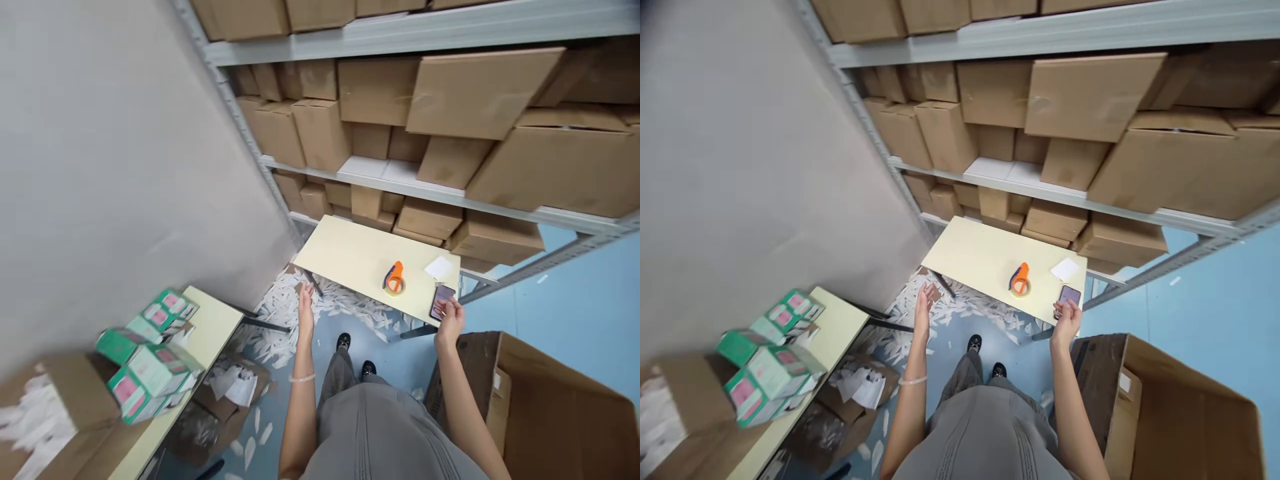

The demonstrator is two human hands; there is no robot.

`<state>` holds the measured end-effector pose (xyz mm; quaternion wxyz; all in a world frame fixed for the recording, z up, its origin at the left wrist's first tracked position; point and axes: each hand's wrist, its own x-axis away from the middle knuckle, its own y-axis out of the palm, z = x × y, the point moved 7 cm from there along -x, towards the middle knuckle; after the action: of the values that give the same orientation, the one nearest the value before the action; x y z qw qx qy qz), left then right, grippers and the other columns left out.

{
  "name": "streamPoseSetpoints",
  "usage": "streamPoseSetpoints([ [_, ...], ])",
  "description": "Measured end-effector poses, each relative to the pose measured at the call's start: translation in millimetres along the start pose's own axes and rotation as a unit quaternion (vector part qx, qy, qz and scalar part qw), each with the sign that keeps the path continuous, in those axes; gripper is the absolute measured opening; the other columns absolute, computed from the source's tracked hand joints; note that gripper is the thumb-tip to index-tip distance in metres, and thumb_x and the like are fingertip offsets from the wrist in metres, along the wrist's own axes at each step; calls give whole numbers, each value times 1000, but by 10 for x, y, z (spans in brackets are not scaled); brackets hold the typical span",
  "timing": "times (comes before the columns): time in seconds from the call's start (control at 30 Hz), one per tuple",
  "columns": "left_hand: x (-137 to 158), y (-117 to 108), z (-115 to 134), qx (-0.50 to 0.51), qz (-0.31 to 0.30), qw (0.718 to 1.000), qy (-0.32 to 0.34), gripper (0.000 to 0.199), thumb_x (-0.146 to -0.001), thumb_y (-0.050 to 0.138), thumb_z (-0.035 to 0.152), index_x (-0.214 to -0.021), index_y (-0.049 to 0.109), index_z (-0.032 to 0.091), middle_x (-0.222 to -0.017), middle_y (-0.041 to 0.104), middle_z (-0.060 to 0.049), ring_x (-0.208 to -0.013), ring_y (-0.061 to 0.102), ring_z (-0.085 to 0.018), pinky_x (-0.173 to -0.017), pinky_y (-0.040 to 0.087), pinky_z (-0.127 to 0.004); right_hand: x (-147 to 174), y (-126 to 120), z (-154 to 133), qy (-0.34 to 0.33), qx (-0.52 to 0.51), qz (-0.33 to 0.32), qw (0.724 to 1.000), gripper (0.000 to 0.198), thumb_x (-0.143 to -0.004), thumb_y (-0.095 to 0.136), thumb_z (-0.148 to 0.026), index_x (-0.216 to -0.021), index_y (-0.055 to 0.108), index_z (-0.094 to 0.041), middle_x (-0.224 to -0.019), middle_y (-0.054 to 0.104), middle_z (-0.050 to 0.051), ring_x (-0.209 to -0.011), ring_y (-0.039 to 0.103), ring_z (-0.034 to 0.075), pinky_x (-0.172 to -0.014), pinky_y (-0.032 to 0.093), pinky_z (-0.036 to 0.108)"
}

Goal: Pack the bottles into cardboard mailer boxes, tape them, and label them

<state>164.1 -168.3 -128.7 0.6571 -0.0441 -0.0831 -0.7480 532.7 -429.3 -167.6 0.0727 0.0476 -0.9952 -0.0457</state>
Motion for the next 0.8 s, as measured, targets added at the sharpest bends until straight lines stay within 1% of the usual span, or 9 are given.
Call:
streamPoseSetpoints([
  [0.1,89,-407,48,12,55,998,1,64,-94,36,68,-145,44,32,-154,45,-7,-144,39,-24,-119,30,-44,167,314,25,16,12,-46,999,46,-75,56,-53,-109,56,-23,-99,68,4,-94,68,20,-79,50,33],
  [0.2,149,-846,72,26,124,992,1,67,-93,31,70,-149,40,33,-159,37,-5,-146,34,-23,-120,28,-42,382,603,81,24,38,-90,995,55,-78,50,-60,-116,55,-22,-112,68,8,-105,67,24,-86,50,37],
  [0.3,164,-1270,106,42,174,984,1,68,-94,27,69,-151,35,32,-161,33,-5,-147,33,-22,-121,26,-42,655,940,156,28,48,-131,990,59,-79,47,-63,-121,54,-22,-116,67,9,-109,66,24,-88,50,37],
  [0.4,161,-1684,152,54,194,980,6,66,-96,26,67,-151,36,31,-160,34,-6,-146,36,-22,-121,26,-42,1042,1370,250,45,39,-173,983,62,-78,49,-63,-123,54,-21,-117,67,10,-108,66,24,-89,50,37],
  [0.5,208,-2217,212,55,218,974,19,67,-95,29,68,-150,38,31,-159,35,-7,-145,37,-24,-121,27,-42,1587,1893,322,49,33,-231,971,63,-79,50,-63,-126,54,-22,-119,67,10,-110,66,24,-91,50,38],
  [0.6,331,-2912,298,47,266,962,41,68,-94,29,70,-150,38,32,-160,34,-6,-145,37,-23,-121,28,-42,2256,2442,395,47,29,-289,956,64,-80,50,-65,-128,54,-22,-119,67,9,-109,66,24,-91,50,38],
  [0.7,495,-3639,383,50,322,943,64,68,-94,26,70,-151,36,33,-161,33,-5,-145,37,-22,-120,29,-41,2990,2969,492,56,20,-351,934,67,-79,53,-66,-128,55,-20,-118,68,9,-108,67,24,-92,50,39],
  [0.8,670,-4256,395,67,372,923,66,66,-96,22,67,-151,35,33,-160,34,-3,-145,37,-21,-120,29,-40,3706,3398,586,68,5,-417,906,70,-78,56,-65,-130,55,-19,-119,68,10,-109,67,24,-97,48,40],
])
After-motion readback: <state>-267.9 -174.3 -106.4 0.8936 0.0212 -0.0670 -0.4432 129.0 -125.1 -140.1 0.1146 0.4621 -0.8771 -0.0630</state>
